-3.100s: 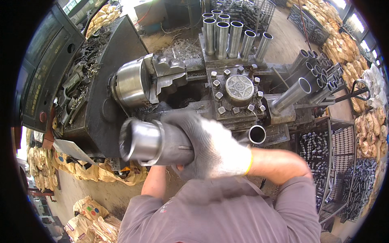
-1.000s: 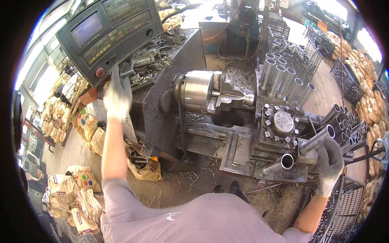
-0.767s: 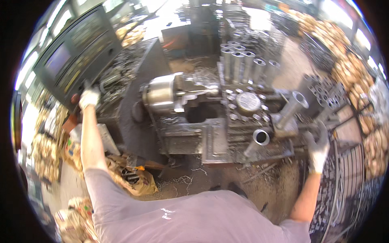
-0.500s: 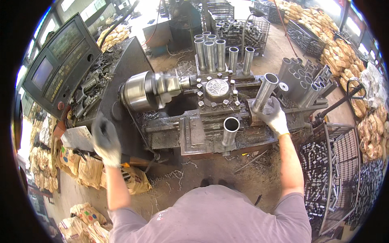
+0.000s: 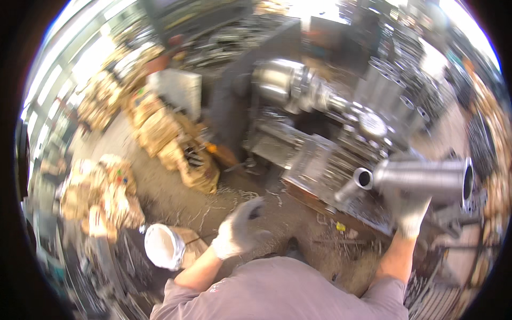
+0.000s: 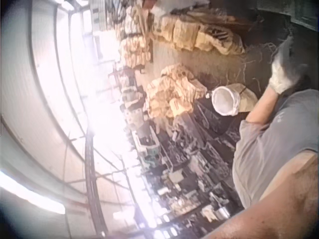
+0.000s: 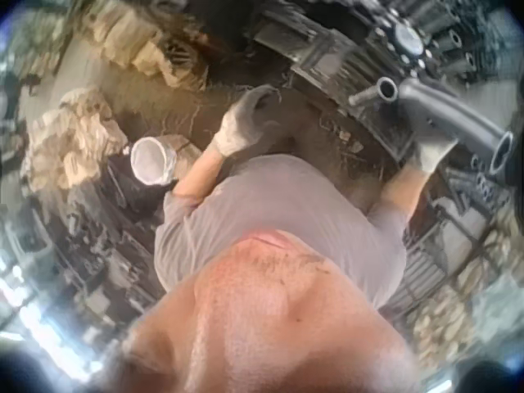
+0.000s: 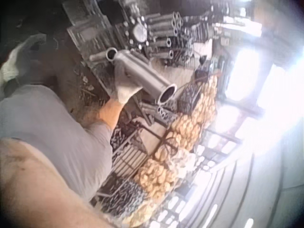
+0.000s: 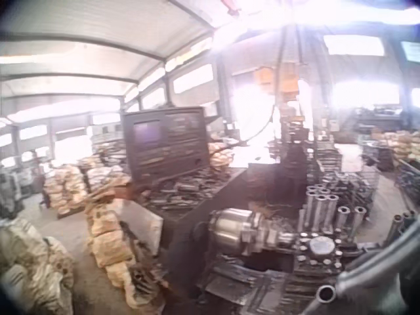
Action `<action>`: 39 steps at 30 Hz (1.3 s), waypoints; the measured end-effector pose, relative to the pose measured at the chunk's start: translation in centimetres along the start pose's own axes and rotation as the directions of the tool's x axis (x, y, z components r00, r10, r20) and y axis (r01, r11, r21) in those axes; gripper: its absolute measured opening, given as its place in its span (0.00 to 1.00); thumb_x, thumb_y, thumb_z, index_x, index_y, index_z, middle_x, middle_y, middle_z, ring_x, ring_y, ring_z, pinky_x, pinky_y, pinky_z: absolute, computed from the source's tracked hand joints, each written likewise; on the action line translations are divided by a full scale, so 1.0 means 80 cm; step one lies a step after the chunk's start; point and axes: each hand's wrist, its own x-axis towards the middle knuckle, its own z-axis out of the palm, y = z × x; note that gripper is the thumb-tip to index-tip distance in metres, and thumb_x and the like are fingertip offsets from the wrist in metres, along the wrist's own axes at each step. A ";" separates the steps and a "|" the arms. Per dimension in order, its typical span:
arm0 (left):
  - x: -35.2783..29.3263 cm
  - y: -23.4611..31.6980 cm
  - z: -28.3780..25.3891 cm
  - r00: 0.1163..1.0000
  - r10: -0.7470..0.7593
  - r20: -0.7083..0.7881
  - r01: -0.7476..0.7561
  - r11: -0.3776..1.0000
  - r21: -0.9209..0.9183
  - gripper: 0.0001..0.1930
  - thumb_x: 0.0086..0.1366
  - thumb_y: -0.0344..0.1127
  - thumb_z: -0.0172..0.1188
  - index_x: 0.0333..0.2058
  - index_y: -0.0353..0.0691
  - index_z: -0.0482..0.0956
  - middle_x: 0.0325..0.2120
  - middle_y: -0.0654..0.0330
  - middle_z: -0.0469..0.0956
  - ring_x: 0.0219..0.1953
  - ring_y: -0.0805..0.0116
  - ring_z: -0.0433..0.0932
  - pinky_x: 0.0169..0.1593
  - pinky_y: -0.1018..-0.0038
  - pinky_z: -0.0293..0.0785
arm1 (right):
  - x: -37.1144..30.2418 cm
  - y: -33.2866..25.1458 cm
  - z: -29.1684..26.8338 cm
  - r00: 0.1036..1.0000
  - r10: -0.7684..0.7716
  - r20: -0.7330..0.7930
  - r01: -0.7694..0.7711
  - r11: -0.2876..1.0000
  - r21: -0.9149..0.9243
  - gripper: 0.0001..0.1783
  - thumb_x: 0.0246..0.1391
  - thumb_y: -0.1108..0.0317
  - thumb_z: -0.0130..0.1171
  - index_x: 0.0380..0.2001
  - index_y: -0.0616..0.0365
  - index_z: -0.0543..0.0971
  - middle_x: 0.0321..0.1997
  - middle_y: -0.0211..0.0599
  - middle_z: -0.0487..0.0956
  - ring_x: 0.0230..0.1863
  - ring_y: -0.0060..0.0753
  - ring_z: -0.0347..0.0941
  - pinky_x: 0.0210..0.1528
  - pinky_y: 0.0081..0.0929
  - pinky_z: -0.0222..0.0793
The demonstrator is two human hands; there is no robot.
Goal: The person operates a metal turning lathe, repeatedly loading cylindrical metal tubes into the chuck, securing them, and removing finished parts. They also handle large sacks, pouring their contents into a bucket, and place processed metal pieces into a wire basket.
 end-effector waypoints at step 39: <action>-0.896 0.080 0.336 -0.457 0.771 0.444 -0.201 0.397 -0.896 0.30 0.81 0.51 0.50 0.66 0.30 0.72 0.64 0.36 0.75 0.65 0.39 0.75 0.68 0.57 0.71 | -0.907 -0.707 0.572 -0.679 -0.718 -0.151 -0.429 0.222 0.876 0.35 0.45 0.46 0.77 0.52 0.51 0.81 0.42 0.45 0.88 0.42 0.53 0.87 0.43 0.45 0.84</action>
